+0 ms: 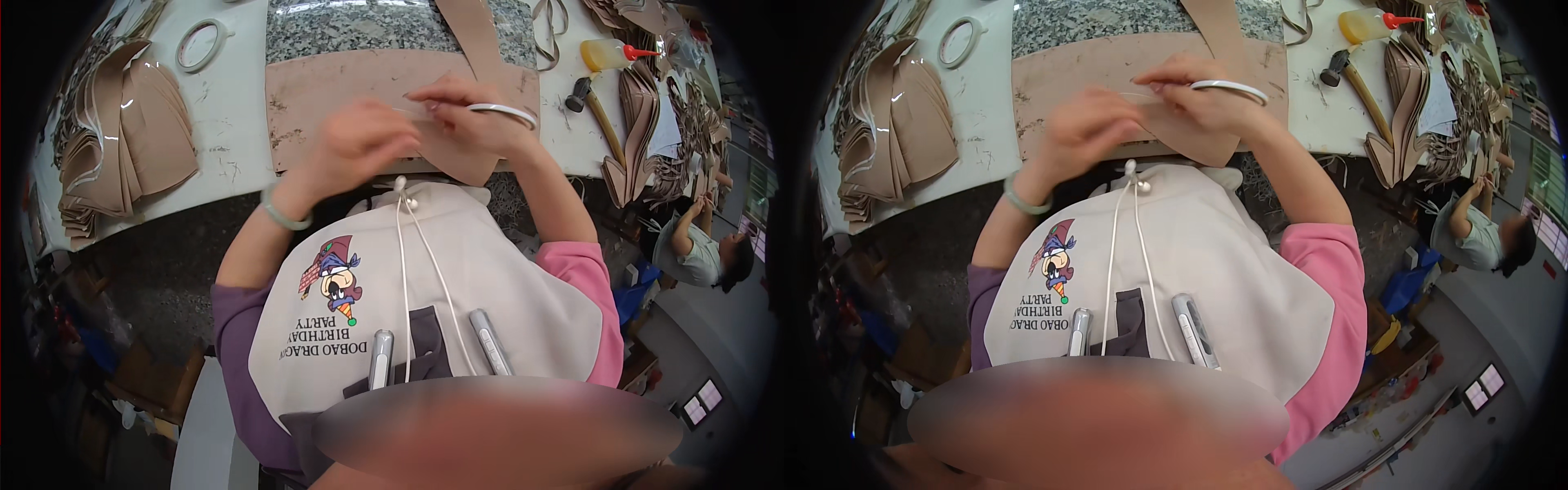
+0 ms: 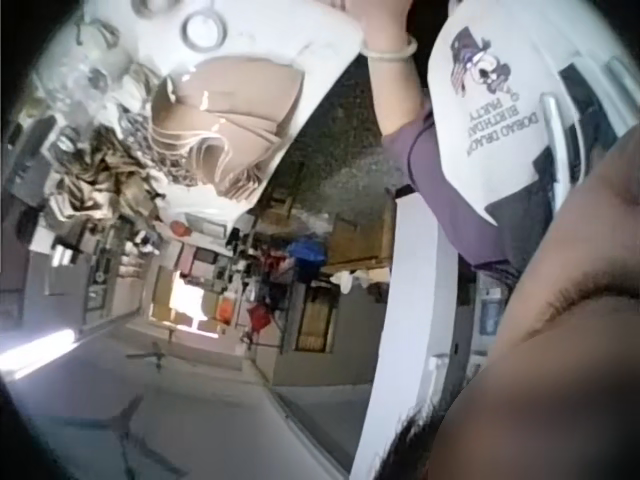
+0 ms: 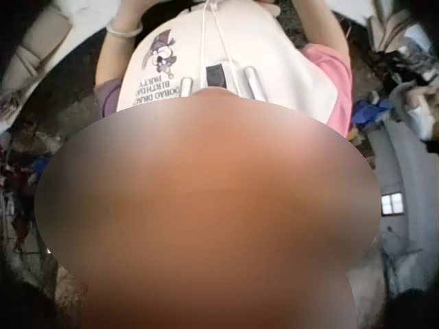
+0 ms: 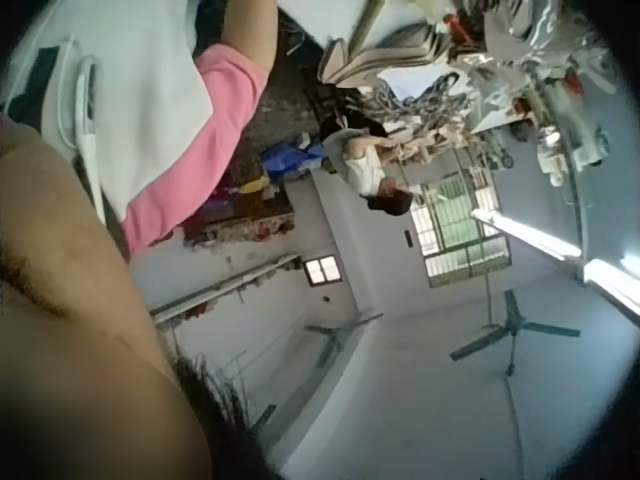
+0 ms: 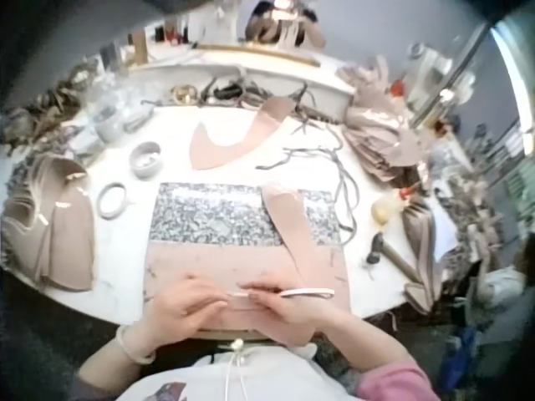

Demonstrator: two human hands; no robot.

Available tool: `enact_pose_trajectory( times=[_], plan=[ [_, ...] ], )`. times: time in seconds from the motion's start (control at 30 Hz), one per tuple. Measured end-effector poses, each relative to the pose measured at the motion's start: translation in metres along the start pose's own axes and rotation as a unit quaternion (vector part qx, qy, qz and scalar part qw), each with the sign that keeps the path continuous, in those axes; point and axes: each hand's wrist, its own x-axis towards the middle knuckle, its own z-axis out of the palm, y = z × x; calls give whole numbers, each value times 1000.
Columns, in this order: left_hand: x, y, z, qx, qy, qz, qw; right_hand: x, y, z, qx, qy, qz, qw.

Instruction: The person applies adhesive tape and edge binding strips to leather shoe upper pieces by hand, folding the strips over the curved edges before arranging the components on the workbench.

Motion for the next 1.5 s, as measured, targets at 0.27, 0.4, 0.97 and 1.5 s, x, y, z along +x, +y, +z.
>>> enact_pose_trajectory(
  times=[0.27,0.4,0.97,1.5],
  plan=[
    [0,-20,-29,172,51,-94,979,16,-4,21,57,5,146,988],
    [11,-26,-31,174,26,-78,981,19,-1,24,11,11,96,995],
    [37,-30,-31,149,-77,-99,981,-11,-13,53,-188,253,9,949],
    [28,-25,-11,222,-125,42,966,-33,-11,45,-213,295,22,931]
  ],
)
